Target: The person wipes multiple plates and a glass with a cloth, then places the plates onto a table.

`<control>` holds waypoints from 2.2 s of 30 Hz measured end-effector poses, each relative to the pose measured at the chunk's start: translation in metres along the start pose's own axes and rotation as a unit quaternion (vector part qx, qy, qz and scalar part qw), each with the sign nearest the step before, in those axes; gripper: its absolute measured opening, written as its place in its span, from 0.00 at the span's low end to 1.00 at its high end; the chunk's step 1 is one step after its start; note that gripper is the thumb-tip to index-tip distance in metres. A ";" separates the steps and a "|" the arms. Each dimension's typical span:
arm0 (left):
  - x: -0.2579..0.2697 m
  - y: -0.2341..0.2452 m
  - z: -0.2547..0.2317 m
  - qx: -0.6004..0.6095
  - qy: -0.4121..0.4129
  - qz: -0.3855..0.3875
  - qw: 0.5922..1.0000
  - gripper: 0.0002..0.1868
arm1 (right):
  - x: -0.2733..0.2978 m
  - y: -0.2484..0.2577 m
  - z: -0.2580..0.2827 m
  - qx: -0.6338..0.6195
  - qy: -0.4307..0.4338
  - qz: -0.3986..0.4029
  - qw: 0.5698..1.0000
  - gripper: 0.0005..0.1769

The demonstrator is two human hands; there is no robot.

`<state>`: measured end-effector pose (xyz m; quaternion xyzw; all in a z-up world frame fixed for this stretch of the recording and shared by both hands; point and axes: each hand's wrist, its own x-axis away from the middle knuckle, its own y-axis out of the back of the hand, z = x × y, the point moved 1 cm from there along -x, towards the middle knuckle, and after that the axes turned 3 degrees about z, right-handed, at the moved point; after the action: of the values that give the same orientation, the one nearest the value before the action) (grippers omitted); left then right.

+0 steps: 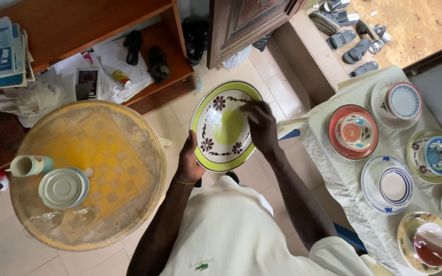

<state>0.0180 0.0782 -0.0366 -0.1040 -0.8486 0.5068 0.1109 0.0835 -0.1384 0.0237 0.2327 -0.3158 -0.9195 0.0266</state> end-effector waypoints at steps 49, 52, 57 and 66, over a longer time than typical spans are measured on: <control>0.040 -0.011 -0.003 0.045 -0.076 -0.036 0.995 0.34 | 0.066 -0.033 0.024 -0.688 -0.349 0.122 0.625 0.16; 0.055 -0.014 -0.003 0.075 -0.101 -0.051 0.991 0.33 | 0.060 -0.031 0.033 -0.614 -0.355 0.174 0.683 0.15; 0.078 -0.015 0.003 0.048 -0.169 -0.106 0.979 0.35 | 0.053 -0.031 0.037 -0.618 -0.304 0.215 0.692 0.17; 0.130 -0.025 0.034 0.069 -0.241 -0.152 0.956 0.36 | 0.059 -0.051 0.026 -0.604 -0.312 0.301 0.668 0.09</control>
<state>-0.1173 0.0756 -0.0193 0.1593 -0.8191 0.5509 -0.0149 0.0241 -0.0947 -0.0127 -0.2427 0.2664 -0.8699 0.3368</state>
